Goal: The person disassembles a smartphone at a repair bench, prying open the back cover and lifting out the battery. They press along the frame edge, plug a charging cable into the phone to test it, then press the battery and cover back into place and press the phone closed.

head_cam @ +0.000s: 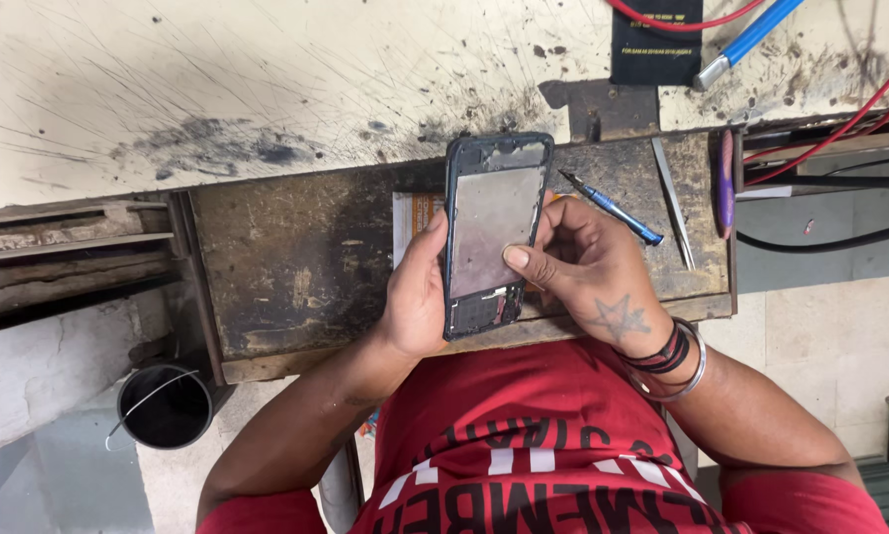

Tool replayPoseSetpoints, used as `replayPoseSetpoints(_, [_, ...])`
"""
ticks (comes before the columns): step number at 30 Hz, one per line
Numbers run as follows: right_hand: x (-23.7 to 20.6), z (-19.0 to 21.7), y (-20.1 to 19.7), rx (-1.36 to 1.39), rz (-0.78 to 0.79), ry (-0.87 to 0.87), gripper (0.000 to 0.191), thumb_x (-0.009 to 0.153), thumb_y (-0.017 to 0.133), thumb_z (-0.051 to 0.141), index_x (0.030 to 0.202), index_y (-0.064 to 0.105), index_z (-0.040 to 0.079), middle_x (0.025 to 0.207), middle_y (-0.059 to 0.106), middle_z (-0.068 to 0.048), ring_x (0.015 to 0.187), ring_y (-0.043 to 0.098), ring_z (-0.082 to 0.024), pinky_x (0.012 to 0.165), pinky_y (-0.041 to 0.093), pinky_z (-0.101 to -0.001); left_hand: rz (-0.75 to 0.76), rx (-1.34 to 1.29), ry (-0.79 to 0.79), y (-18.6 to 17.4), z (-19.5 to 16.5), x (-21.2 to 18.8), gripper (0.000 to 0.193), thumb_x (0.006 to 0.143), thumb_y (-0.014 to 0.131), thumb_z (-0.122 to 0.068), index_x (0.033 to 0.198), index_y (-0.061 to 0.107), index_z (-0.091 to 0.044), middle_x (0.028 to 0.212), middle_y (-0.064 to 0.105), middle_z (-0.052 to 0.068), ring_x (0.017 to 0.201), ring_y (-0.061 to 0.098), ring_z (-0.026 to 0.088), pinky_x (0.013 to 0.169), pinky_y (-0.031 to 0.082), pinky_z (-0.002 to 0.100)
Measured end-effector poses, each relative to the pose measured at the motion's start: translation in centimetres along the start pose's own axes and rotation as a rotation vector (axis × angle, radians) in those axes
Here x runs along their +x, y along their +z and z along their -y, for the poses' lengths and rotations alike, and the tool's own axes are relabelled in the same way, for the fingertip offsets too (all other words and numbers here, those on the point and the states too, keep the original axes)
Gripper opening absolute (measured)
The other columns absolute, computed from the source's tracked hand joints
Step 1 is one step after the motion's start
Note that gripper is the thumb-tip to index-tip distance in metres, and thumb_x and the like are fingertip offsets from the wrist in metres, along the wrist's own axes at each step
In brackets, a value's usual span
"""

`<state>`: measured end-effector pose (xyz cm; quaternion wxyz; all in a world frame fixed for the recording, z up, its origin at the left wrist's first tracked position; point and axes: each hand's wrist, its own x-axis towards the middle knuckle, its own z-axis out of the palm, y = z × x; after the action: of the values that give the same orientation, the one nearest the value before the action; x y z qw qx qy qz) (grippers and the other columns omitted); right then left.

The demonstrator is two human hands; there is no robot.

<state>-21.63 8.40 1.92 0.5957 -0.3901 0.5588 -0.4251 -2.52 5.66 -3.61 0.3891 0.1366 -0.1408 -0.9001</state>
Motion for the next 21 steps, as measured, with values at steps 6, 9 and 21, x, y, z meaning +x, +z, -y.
replayPoseSetpoints(6, [0.1, 0.0, 0.3, -0.065, -0.050, 0.087, 0.023, 0.091, 0.079, 0.014, 0.088, 0.057, 0.006, 0.073, 0.061, 0.003, 0.057, 0.052, -0.003, 0.049, 0.040, -0.0197, -0.017, -0.002, 0.036, 0.3, -0.1, 0.0, 0.060, 0.115, 0.033, -0.041, 0.155, 0.042, 0.003, 0.150, 0.055, 0.018, 0.136, 0.056, 0.027, 0.120, 0.041, 0.044])
replayPoseSetpoints(9, [0.0, -0.2, 0.3, -0.054, -0.035, 0.047, 0.022, 0.090, 0.079, 0.014, 0.091, 0.058, 0.006, 0.077, 0.062, 0.003, 0.060, 0.054, -0.003, 0.051, 0.044, -0.0195, -0.026, 0.030, 0.047, 0.3, -0.2, -0.2, 0.060, 0.115, 0.033, -0.040, 0.155, 0.042, 0.003, 0.149, 0.055, 0.018, 0.137, 0.055, 0.027, 0.120, 0.041, 0.044])
replayPoseSetpoints(21, [-0.2, -1.1, 0.0, 0.084, 0.145, -0.063, 0.023, 0.093, 0.080, 0.012, 0.096, 0.058, 0.007, 0.092, 0.061, 0.005, 0.084, 0.056, -0.002, 0.075, 0.049, -0.0187, -0.028, -0.009, 0.064, -0.7, 0.2, -0.6, 0.060, 0.117, 0.031, -0.041, 0.154, 0.042, 0.004, 0.144, 0.060, 0.017, 0.132, 0.059, 0.026, 0.118, 0.043, 0.043])
